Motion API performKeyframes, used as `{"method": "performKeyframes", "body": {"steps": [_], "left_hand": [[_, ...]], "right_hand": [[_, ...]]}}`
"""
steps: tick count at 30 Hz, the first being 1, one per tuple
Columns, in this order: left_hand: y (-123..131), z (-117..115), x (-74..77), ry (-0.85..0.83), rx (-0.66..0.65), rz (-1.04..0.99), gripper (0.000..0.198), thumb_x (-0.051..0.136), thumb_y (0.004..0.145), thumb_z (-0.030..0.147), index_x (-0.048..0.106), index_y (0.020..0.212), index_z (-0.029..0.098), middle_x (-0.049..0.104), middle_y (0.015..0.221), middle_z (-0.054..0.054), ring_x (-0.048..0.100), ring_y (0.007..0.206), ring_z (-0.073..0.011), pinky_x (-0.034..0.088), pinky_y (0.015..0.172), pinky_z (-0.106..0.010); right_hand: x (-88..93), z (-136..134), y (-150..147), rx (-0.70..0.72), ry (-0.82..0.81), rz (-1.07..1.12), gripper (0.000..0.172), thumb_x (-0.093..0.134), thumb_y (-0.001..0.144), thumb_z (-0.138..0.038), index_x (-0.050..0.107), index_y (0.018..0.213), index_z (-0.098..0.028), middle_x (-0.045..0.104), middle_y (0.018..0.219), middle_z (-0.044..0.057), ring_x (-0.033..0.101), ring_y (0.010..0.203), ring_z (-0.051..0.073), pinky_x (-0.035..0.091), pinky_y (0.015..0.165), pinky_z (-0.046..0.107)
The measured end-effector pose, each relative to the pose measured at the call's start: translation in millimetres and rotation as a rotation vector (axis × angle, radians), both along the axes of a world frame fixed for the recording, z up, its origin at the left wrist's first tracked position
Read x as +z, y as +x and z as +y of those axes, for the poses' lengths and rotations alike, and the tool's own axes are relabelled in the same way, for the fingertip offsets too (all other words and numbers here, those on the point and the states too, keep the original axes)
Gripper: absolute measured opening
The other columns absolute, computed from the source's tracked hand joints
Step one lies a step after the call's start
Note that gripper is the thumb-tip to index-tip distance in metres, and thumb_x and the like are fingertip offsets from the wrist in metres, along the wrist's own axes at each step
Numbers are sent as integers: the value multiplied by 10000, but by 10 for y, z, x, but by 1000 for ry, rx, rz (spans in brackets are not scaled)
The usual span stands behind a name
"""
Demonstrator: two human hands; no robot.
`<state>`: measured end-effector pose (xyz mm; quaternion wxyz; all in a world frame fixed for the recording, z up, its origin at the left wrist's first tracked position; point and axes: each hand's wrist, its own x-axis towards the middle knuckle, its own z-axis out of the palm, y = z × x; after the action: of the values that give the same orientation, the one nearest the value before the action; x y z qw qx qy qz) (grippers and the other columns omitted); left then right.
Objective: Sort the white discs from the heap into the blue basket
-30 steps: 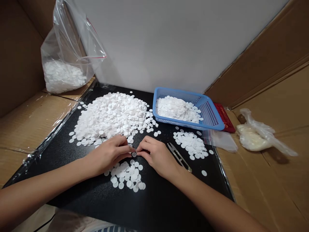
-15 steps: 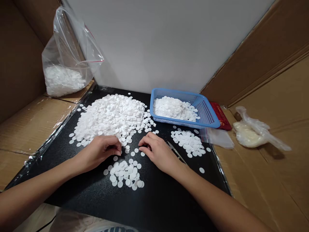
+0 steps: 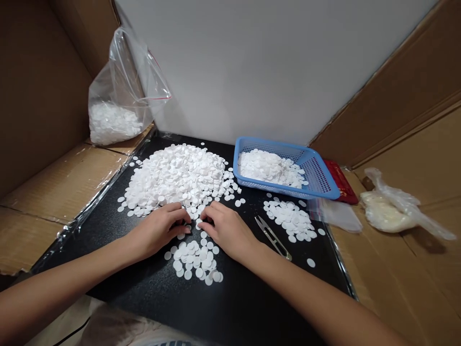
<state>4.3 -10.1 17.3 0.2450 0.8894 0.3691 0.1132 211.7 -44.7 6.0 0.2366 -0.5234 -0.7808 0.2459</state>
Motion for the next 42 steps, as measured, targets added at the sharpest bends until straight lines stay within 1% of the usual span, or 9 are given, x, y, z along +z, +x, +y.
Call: {"method": "performKeyframes", "body": {"steps": [4, 10, 15, 19, 22, 26, 32, 38, 42], "left_hand": [[27, 3, -17, 0, -5, 18, 105, 702, 841, 118, 630, 896, 172, 608, 873, -19, 601, 835, -202, 424, 678, -280], [84, 17, 45, -46, 3, 52, 84, 687, 860, 136, 640, 919, 173, 610, 897, -23, 598, 840, -193, 419, 688, -271], [224, 15, 77, -9, 0, 102, 83, 673, 888, 219, 648, 934, 155, 611, 889, -37, 597, 855, -210, 422, 705, -291], [295, 34, 95, -34, 18, 92, 45, 674, 860, 129, 647, 851, 164, 608, 851, -18, 592, 830, -193, 408, 683, -271], [280, 43, 98, -69, 27, 49, 90, 661, 850, 98, 628, 808, 170, 598, 829, -1, 580, 806, -175, 397, 662, -255], [243, 34, 66, -40, 20, 33, 70, 662, 857, 119, 635, 891, 175, 599, 848, -6, 580, 822, -183, 405, 669, -261], [291, 17, 80, 17, -19, 132, 75, 712, 839, 161, 650, 882, 162, 608, 887, -35, 595, 854, -220, 413, 695, -295], [250, 13, 68, -12, -16, 71, 122, 692, 823, 82, 604, 816, 165, 594, 840, -12, 581, 796, -182, 402, 660, -254], [106, -18, 9, 137, -138, -4, 112, 565, 900, 59, 568, 843, 156, 587, 816, -17, 540, 739, -162, 405, 647, -255]], "right_hand": [[18, 19, 30, -14, -28, 73, 123, 599, 875, -107, 621, 786, -189, 594, 778, 8, 549, 612, 125, 428, 547, 246], [8, 25, 129, 20, 33, 80, 155, 577, 850, -51, 590, 793, -194, 583, 770, -4, 533, 629, 122, 419, 559, 233], [-41, 47, 123, 52, 30, 52, 83, 634, 866, -111, 626, 865, -193, 584, 835, 18, 555, 666, 133, 444, 592, 249], [-29, 61, 121, 17, -12, 62, 94, 642, 868, -123, 649, 812, -198, 615, 833, 23, 593, 703, 147, 472, 626, 260], [7, 60, 142, -20, -27, 114, 99, 635, 883, -164, 691, 814, -206, 665, 822, 23, 630, 741, 160, 489, 680, 279], [25, 59, 165, -44, -74, 139, 112, 629, 874, -191, 704, 792, -208, 698, 813, 20, 643, 726, 162, 484, 656, 278], [-5, 113, 158, -90, -73, 119, 112, 594, 828, -135, 684, 808, -199, 665, 751, 7, 590, 638, 137, 451, 589, 255], [32, 143, 165, -102, -160, 146, 73, 587, 811, -134, 603, 828, -203, 590, 667, -33, 534, 579, 119, 434, 545, 234], [16, 135, 168, -90, -109, 76, 99, 623, 824, -145, 593, 749, -203, 591, 699, -18, 525, 588, 120, 417, 548, 243]]}}
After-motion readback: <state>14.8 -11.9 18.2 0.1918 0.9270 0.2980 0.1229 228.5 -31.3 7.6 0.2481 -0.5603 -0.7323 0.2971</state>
